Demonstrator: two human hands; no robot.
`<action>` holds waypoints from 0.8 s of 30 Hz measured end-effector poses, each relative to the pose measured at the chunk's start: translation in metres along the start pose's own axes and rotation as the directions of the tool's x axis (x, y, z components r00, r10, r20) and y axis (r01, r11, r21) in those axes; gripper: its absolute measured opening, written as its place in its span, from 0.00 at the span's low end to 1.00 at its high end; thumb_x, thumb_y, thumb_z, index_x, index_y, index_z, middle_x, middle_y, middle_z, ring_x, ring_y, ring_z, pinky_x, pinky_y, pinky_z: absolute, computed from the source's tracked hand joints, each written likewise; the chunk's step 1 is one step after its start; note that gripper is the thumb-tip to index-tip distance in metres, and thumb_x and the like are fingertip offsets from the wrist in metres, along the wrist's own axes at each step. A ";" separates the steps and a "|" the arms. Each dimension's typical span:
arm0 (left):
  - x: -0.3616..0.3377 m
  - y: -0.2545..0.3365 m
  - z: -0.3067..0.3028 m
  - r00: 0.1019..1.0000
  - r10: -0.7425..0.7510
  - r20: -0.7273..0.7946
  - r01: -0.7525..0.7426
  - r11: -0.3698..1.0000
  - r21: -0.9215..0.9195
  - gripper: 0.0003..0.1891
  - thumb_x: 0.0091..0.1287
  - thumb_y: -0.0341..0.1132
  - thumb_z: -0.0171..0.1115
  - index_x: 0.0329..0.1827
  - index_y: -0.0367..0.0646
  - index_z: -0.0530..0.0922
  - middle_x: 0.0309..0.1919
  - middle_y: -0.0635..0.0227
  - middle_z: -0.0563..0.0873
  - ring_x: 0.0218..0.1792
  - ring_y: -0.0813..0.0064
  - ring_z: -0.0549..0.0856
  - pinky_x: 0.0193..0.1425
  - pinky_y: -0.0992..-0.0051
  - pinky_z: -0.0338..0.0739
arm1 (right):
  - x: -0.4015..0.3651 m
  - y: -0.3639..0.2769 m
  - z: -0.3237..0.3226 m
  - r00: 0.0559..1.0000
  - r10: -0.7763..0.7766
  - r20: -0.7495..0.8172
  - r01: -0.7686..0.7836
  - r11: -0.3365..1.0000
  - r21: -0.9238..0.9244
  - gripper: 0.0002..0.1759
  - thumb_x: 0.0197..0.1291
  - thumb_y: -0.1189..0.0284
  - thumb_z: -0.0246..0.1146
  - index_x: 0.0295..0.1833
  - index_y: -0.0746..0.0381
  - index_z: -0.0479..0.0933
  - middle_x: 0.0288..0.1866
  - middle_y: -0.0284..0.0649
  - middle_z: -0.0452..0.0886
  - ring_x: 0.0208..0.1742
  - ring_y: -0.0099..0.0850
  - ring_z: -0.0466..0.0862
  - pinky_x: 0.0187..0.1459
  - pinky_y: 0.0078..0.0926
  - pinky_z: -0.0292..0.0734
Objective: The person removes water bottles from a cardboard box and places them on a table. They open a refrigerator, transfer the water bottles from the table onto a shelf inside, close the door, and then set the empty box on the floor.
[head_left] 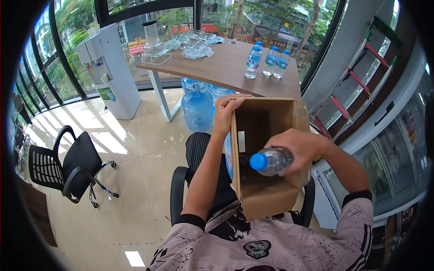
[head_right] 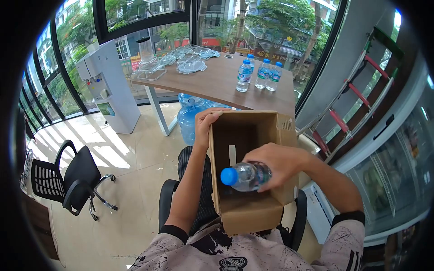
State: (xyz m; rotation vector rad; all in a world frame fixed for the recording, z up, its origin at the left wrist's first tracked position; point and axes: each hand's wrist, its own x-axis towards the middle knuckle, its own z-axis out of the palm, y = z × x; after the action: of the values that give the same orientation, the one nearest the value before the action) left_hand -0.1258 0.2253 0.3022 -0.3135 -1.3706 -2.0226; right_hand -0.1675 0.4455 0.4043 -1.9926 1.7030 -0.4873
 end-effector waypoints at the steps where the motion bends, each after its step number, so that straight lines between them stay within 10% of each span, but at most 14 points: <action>1: -0.002 0.001 0.000 1.000 0.012 0.005 -0.012 1.000 -0.010 0.13 0.61 0.30 0.54 0.40 0.30 0.83 0.34 0.63 0.86 0.35 0.79 0.82 0.43 0.82 0.74 | 0.005 0.006 0.005 0.997 0.032 0.064 -0.028 0.998 -0.054 0.32 0.36 0.62 0.75 0.48 0.66 0.74 0.41 0.48 0.80 0.43 0.44 0.81 0.46 0.33 0.76; 7: -0.001 0.002 0.001 0.999 0.048 0.021 -0.050 0.995 0.081 0.13 0.60 0.30 0.55 0.42 0.30 0.82 0.34 0.64 0.86 0.37 0.81 0.81 0.44 0.83 0.72 | 0.040 0.048 0.034 0.879 0.404 0.254 -0.189 0.784 -0.591 0.31 0.35 0.61 0.73 0.45 0.67 0.76 0.42 0.52 0.81 0.44 0.45 0.81 0.48 0.37 0.76; 10: -0.002 -0.002 0.003 0.999 0.050 0.020 -0.052 0.990 0.129 0.14 0.60 0.31 0.55 0.41 0.30 0.82 0.34 0.65 0.86 0.38 0.81 0.81 0.45 0.83 0.72 | 0.084 0.077 0.058 0.608 0.629 0.484 -0.130 0.681 -0.721 0.30 0.38 0.58 0.71 0.49 0.63 0.79 0.48 0.48 0.81 0.47 0.44 0.82 0.51 0.37 0.75; 16: -0.013 0.023 -0.003 0.990 0.119 -0.070 -0.104 0.976 0.192 0.14 0.59 0.31 0.53 0.39 0.29 0.83 0.36 0.60 0.86 0.38 0.76 0.82 0.48 0.79 0.73 | 0.128 0.175 0.134 0.837 0.455 0.305 -0.120 0.696 -0.708 0.28 0.38 0.62 0.71 0.48 0.61 0.81 0.48 0.43 0.83 0.49 0.40 0.82 0.49 0.37 0.77; 24: -0.035 0.049 -0.019 0.963 0.183 -0.199 -0.116 0.945 0.307 0.17 0.59 0.33 0.52 0.40 0.28 0.82 0.34 0.58 0.86 0.36 0.75 0.82 0.44 0.81 0.74 | 0.133 0.196 0.184 0.916 0.362 0.173 -0.183 0.761 -0.622 0.27 0.39 0.62 0.71 0.48 0.61 0.81 0.47 0.43 0.83 0.49 0.40 0.82 0.49 0.37 0.77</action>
State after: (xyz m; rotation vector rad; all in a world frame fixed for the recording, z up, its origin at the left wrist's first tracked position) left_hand -0.0649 0.2110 0.3119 -0.0511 -1.4306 -1.6456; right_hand -0.2044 0.3140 0.1378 -2.0074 2.0752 0.4947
